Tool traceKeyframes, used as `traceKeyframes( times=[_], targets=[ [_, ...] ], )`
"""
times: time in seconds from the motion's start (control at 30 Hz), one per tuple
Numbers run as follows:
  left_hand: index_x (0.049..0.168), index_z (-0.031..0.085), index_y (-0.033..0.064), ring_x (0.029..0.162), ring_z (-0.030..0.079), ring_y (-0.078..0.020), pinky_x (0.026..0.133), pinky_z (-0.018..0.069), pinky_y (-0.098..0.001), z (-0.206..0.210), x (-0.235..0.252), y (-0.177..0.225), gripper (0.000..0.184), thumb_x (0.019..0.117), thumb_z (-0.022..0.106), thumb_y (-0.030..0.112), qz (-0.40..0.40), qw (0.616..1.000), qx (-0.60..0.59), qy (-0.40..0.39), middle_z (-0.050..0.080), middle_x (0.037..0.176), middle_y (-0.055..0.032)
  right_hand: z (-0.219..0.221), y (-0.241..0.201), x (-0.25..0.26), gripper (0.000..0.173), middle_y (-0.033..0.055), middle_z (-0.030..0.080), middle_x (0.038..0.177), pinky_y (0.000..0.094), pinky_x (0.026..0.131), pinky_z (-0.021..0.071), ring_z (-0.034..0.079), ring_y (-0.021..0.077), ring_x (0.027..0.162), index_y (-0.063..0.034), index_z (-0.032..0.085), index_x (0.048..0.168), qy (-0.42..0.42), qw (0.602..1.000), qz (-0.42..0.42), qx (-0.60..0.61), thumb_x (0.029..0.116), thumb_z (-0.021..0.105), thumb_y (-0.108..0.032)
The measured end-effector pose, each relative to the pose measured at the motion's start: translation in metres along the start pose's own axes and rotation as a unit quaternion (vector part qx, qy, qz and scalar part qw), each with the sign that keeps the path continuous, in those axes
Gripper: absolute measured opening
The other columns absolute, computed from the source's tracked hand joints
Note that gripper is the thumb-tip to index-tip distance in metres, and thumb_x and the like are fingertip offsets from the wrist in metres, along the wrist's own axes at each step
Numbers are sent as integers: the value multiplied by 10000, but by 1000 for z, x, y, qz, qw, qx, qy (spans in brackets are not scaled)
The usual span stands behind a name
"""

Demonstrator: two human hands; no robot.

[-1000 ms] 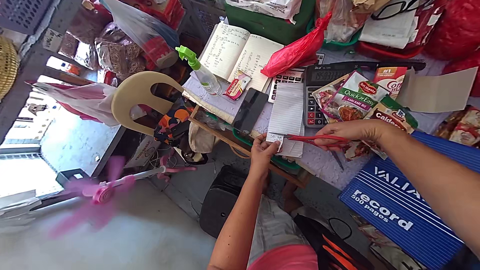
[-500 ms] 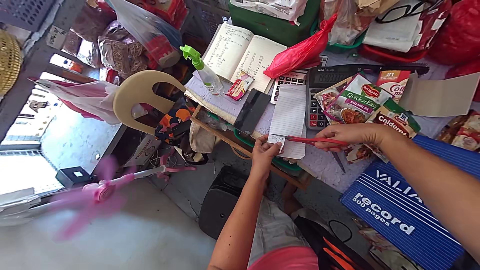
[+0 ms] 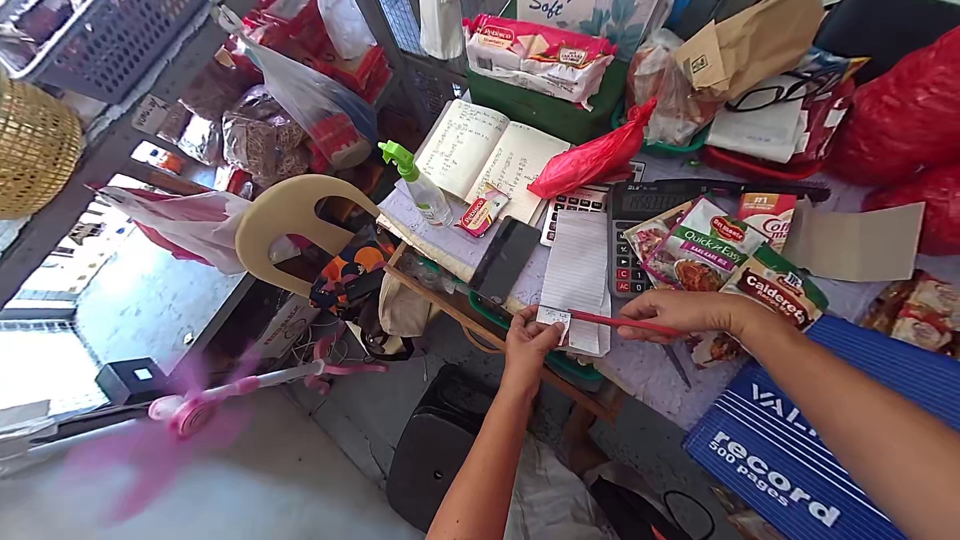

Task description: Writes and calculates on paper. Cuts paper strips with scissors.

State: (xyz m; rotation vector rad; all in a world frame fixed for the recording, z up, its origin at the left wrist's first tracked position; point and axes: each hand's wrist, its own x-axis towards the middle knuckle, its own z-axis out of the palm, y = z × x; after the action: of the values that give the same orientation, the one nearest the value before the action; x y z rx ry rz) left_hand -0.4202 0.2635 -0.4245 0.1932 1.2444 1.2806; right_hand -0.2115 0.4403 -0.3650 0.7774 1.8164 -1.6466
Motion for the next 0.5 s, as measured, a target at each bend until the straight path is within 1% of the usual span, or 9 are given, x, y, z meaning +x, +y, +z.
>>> traceKeyframes(
  times=[0.07,0.13,0.23,0.37,0.5],
  targets=[
    [1416,367,-73,780,718,-185,809,609,-346,0,1,0,610,908,704,-49,0,1000,-1,1,706,902,-153,1,1,4,438,-45,527,644,208,515,366,473,27,535,-74,650,898,1,1000,-8,4,1019,580,-489],
    [1417,362,-81,790,716,-189,816,611,-354,-1,0,0,606,916,701,-37,4,1000,1,-1,699,910,-150,1,0,6,451,-42,537,662,218,539,381,481,30,556,-64,657,909,4,1000,-16,4,1019,577,-494],
    [1409,363,-85,797,719,-197,819,614,-359,-2,1,1,600,914,700,-44,7,1000,-2,-3,697,911,-154,1,1,8,446,-49,532,662,213,545,385,485,21,563,-71,643,888,3,1000,-24,1,1022,569,-489],
    [1395,367,-86,788,724,-201,818,620,-360,-2,0,2,583,914,694,-57,8,1000,-11,-6,696,902,-152,1,1,8,399,-47,510,645,214,541,370,466,19,555,-60,649,883,14,999,-34,-14,1025,597,-430],
    [1418,360,-85,789,726,-206,823,620,-366,-4,-1,2,609,911,695,-61,5,1000,-13,-5,697,900,-154,3,4,6,337,-69,435,592,200,505,317,398,5,509,-69,627,844,39,998,-45,-17,1000,658,-366]
  ],
)
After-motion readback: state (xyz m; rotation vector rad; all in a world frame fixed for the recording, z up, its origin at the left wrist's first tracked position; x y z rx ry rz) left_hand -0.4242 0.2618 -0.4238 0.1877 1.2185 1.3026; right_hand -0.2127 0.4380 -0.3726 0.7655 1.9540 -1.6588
